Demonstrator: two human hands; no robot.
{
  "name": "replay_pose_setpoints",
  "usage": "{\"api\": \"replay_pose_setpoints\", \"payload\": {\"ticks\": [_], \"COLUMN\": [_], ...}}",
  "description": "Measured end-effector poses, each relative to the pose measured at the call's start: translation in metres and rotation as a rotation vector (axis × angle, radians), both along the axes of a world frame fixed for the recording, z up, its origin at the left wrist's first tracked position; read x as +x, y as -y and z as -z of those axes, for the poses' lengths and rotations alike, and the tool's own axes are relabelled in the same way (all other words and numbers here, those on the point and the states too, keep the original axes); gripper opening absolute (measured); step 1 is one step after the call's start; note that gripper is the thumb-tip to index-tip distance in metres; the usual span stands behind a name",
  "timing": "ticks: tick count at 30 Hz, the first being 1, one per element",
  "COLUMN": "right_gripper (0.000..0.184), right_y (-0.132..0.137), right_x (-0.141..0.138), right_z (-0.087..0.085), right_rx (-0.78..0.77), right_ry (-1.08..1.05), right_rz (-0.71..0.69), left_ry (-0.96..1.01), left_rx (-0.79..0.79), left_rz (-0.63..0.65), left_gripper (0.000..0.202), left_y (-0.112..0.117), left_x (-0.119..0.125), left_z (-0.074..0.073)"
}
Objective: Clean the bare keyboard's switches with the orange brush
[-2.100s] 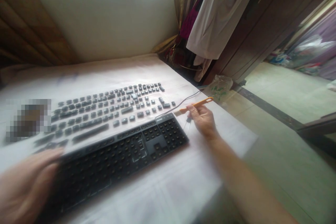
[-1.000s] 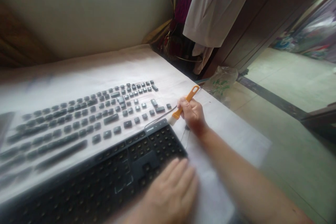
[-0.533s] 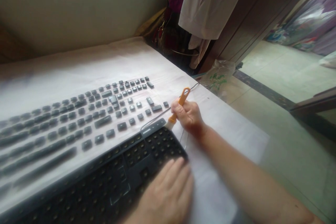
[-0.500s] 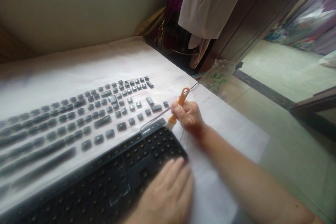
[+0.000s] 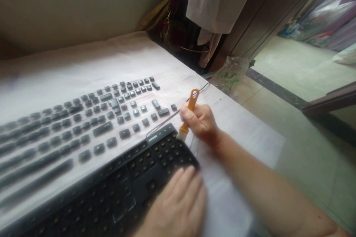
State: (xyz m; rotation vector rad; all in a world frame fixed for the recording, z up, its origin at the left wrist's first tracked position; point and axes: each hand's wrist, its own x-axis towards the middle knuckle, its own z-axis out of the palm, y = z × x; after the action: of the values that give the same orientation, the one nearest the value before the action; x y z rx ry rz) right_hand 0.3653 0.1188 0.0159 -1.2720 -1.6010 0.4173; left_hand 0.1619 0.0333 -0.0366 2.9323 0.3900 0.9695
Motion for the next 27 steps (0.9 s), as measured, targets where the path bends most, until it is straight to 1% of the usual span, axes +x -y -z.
{"api": "replay_pose_setpoints", "payload": {"ticks": [2,4,7,10,12,16,19,21,24,27], "right_gripper": [0.037,0.036,0.033,0.032,0.033,0.037,0.038,0.037,0.036,0.033], "right_y": [0.0007,0.0011,0.0012,0.0014,0.0019,0.0031,0.0043,0.0053,0.0066,0.0064], "right_x": [-0.0004,-0.0007,-0.0005,0.0002,0.001,0.0026,0.0025,0.0013,-0.0014,-0.0036], "right_z": [-0.0015,-0.0025,-0.0026,-0.0022,-0.0023,-0.0043,-0.0062,-0.0069,-0.0064,-0.0043], "right_rx": [0.021,0.058,0.124,0.17,0.174,0.113,0.073,0.063,0.074,0.093], "right_ry": [-0.042,-0.035,0.075,0.171,0.206,0.24,0.208,0.148,0.07,0.073], "right_rz": [0.021,0.035,0.031,-0.011,-0.034,-0.062,-0.079,-0.058,-0.002,-0.005], "left_ry": [-0.006,0.001,0.012,-0.005,-0.02,-0.005,0.016,0.021,0.028,0.027], "left_rx": [0.004,0.003,-0.001,0.021,0.033,0.013,-0.007,-0.008,-0.007,-0.015], "left_rz": [0.0,0.0,0.0,-0.003,-0.006,-0.006,-0.01,-0.011,-0.016,-0.021], "left_gripper": [0.029,0.03,0.03,0.03,0.03,0.032,0.033,0.033,0.032,0.031], "left_y": [0.0,-0.0003,-0.0011,-0.001,-0.0004,0.0005,-0.0003,-0.0011,-0.002,-0.002], "left_x": [-0.0008,-0.0009,-0.0002,-0.0001,-0.0006,-0.0008,0.0009,0.0022,0.0032,0.003], "left_z": [0.0007,0.0002,-0.0009,-0.0001,0.0013,0.0022,-0.0002,-0.0027,-0.0057,-0.0067]}}
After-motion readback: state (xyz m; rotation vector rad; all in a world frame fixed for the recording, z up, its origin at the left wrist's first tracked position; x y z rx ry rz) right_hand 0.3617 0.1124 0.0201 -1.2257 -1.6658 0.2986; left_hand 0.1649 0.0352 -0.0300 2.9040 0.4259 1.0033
